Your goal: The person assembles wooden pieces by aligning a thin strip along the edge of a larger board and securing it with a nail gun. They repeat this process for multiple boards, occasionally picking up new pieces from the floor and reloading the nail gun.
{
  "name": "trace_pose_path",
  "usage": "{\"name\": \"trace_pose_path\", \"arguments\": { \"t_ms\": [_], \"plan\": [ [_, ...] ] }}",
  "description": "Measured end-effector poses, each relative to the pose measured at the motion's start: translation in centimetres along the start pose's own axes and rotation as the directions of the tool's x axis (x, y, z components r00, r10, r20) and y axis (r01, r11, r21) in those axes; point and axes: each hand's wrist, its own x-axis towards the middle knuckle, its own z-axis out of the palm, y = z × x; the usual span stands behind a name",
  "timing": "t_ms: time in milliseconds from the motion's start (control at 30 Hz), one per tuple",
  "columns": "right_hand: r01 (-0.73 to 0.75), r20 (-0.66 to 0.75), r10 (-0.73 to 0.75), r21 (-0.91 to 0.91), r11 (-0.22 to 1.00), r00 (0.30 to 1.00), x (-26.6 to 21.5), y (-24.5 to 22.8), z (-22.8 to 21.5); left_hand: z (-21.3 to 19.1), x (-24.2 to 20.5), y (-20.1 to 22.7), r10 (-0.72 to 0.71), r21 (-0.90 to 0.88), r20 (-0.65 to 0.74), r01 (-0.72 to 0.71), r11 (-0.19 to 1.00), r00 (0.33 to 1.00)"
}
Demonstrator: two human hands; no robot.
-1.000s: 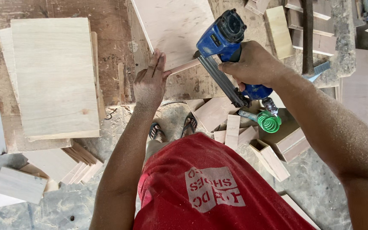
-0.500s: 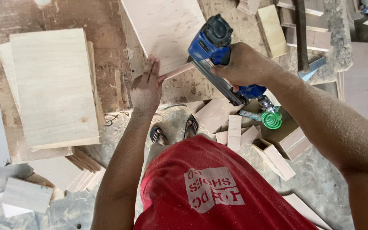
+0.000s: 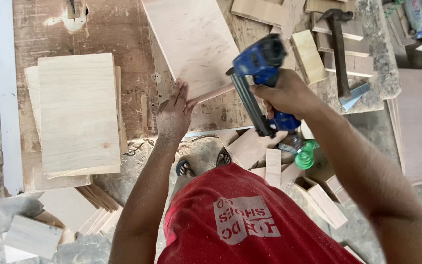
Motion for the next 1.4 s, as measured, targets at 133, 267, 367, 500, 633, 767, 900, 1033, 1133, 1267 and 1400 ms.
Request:
{"name": "trace_pose_path", "arguments": {
  "t_ms": [133, 267, 367, 500, 633, 767, 900, 1033, 1133, 1267, 1400],
  "plan": [
    [0.144, -0.219, -0.047, 0.451, 0.881, 0.975, -1.9, 0.8, 0.4, -1.5, 0.6, 3.0, -0.107, -0.049, 0.085, 0.112, 0.993, 0.991],
    [0.276, -0.387, 0.027, 0.702, 0.656, 0.922, -3.6, 1.6, 0.4, -4.0, 0.9, 7.1, -0.112, -0.175, -0.019, 0.107, 0.979, 0.994],
    [0.312, -0.397, -0.01, 0.706, 0.636, 0.918, -4.5, 2.7, -0.2, -4.7, 2.8, 7.3, -0.685, -0.369, 0.236, 0.716, 0.593, 0.689],
    [0.347, -0.503, 0.006, 0.603, 0.718, 0.864, -5.6, 5.0, -0.4, 0.1, 3.8, 1.3, -0.763, -0.323, 0.431, 0.872, 0.368, 0.481],
    [0.299, -0.552, 0.028, 0.493, 0.817, 0.834, -7.3, 7.1, -0.6, 5.2, 4.6, -3.2, -0.74, -0.297, 0.553, 0.92, 0.255, 0.383],
    [0.239, -0.568, 0.105, 0.498, 0.834, 0.816, -9.0, 9.8, -1.2, 7.0, 6.9, -3.7, -0.746, -0.175, 0.557, 0.93, 0.323, 0.364],
    [0.238, -0.585, 0.154, 0.536, 0.81, 0.796, -9.8, 12.1, -1.4, 9.6, 8.8, -1.6, -0.76, -0.085, 0.476, 0.883, 0.461, 0.442],
    [0.231, -0.604, 0.217, 0.575, 0.785, 0.767, -9.8, 14.5, -1.8, 9.6, 8.6, -1.9, -0.745, -0.173, 0.361, 0.825, 0.538, 0.561],
    [0.235, -0.612, 0.237, 0.589, 0.773, 0.755, -9.4, 16.0, -2.1, 9.9, 8.3, -2.2, -0.74, -0.166, 0.343, 0.813, 0.559, 0.579],
    [0.029, -0.467, 0.384, 0.664, 0.747, 0.797, -8.4, 15.7, -3.9, 0.4, 14.7, 5.5, -0.79, 0.172, 0.494, 0.85, 0.499, 0.363],
    [0.055, -0.438, 0.37, 0.702, 0.71, 0.819, -6.9, 14.9, -4.6, 3.2, 14.7, 5.5, -0.801, 0.224, 0.408, 0.803, 0.553, 0.438]
  ]
}}
